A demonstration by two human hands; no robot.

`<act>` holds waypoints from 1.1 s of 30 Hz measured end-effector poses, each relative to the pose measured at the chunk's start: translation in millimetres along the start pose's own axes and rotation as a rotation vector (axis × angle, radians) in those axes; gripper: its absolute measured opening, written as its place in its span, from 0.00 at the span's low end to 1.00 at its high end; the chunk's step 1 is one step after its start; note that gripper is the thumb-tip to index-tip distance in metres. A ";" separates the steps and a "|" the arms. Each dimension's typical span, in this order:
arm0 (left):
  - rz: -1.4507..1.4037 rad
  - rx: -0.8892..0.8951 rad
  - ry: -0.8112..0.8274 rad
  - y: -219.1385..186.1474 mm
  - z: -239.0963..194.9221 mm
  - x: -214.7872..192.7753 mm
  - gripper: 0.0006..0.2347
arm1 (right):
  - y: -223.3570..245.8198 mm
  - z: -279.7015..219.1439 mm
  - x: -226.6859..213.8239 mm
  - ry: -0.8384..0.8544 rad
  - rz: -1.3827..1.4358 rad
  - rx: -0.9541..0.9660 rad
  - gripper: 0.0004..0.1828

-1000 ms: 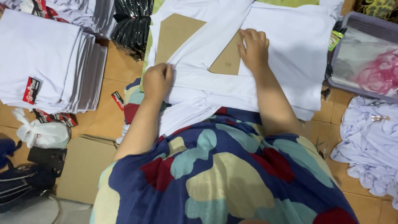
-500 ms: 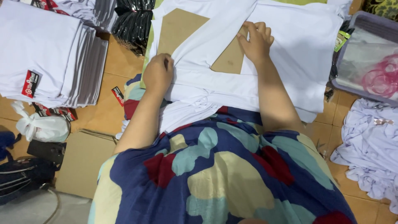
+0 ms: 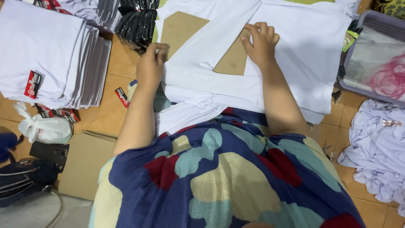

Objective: The person places a cardboard template on a white shirt, smooths the fabric, and uses scissors to cut off a tag or thread near the collar. They repeat this process on another shirt, handling the template and fabric between cuts.

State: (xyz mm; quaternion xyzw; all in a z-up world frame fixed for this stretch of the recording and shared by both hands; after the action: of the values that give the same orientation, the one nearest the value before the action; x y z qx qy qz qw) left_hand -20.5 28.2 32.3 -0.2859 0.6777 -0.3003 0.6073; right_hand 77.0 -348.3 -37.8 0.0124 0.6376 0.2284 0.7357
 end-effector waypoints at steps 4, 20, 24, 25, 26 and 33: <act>0.190 0.124 -0.140 -15.1 -0.7 0.5 0.11 | -2.8 0.6 3.4 0.004 -0.024 -0.007 0.18; 0.457 0.145 0.104 -18.2 33.1 69.7 0.30 | 40.3 -16.0 -31.7 -0.130 0.411 0.070 0.11; 0.416 0.127 0.183 -17.2 32.7 66.8 0.32 | 88.2 -19.6 -29.7 0.327 1.339 0.600 0.24; 0.399 0.135 0.182 -20.9 31.9 61.0 0.32 | 106.2 -15.1 -37.4 0.303 1.624 0.574 0.33; 0.396 0.132 0.180 -17.5 31.4 63.0 0.32 | 101.6 -9.4 -22.8 0.307 1.621 0.573 0.33; 0.262 0.160 0.222 -14.8 35.9 50.8 0.37 | -0.2 86.2 73.3 0.258 2.049 0.369 0.29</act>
State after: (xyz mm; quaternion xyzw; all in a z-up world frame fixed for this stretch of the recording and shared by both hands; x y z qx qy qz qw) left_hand 10.5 -21.9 7.4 -0.1108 0.7460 -0.3013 0.5834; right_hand 164.6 -299.2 -90.1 0.6337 0.4207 0.6409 0.1035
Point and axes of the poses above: each hand's wrist, its own z-axis towards the middle knuckle, its own x-axis out of the palm, y = z × x, the point moved 4 cm from there along z, towards the middle knuckle, and after that the axes turned 10 degrees about y, right-handed, at the moved point
